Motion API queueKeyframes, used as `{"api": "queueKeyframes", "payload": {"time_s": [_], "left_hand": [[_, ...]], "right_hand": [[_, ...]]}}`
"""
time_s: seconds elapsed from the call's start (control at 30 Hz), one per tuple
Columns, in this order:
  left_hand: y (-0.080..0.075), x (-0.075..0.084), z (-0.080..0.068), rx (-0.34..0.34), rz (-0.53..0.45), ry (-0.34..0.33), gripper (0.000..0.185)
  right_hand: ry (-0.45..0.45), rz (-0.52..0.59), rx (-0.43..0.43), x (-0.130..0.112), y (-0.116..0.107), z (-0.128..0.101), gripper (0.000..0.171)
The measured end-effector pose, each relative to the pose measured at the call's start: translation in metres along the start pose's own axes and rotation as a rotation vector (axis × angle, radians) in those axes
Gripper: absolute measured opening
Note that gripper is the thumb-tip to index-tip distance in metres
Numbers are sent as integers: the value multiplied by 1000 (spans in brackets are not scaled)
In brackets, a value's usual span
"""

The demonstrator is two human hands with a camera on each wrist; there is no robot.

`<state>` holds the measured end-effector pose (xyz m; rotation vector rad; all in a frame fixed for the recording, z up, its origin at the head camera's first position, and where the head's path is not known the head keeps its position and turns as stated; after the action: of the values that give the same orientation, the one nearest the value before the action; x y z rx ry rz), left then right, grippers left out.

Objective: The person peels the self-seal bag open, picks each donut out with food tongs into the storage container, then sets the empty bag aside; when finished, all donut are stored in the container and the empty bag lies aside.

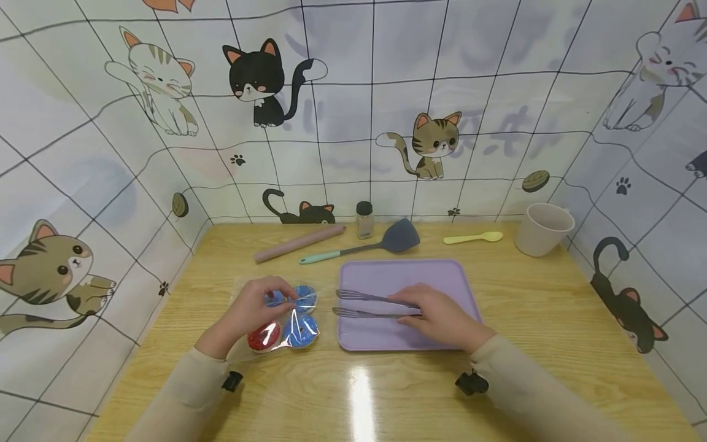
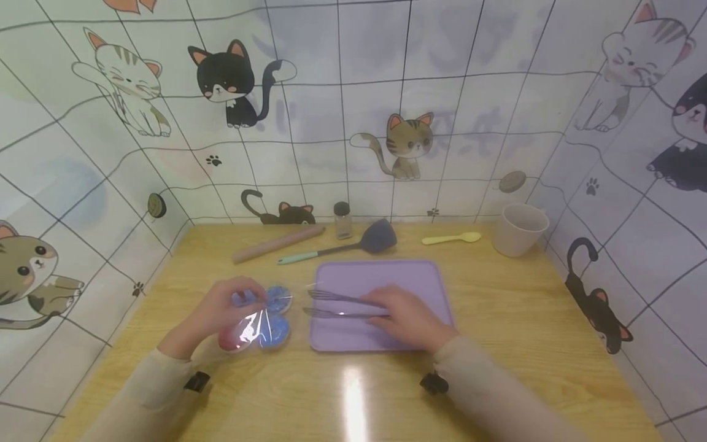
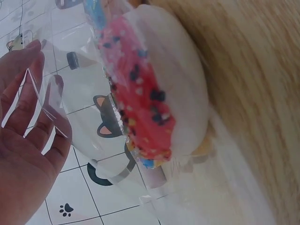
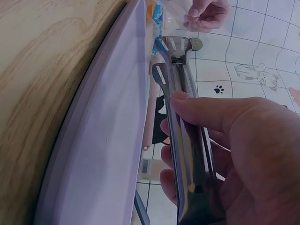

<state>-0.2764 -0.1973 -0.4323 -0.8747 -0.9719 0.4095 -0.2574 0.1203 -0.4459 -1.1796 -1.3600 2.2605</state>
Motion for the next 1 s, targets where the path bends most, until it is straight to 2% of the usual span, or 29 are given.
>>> {"api": "queueKeyframes", "payload": {"time_s": [0.2, 0.53, 1.0], "left_hand": [[-1, 2, 1, 11, 4, 17, 12], [-2, 8, 2, 17, -3, 34, 12], [-4, 10, -2, 72, 13, 71, 15]], "right_hand": [[22, -8, -58, -6, 13, 13, 47], [-12, -58, -61, -19, 29, 36, 50], [14, -46, -84, -17, 31, 43, 53]]}}
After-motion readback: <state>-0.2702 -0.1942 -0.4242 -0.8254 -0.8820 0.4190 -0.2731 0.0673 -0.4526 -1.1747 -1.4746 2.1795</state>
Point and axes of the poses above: each hand's wrist, its own z-axis towards the middle knuckle, its own y-axis out of the palm, x = y × z, the point moved 9 cm from there along z, towards the middle knuckle, and after that the axes turned 7 degrees about z, right-handed, at the moved point
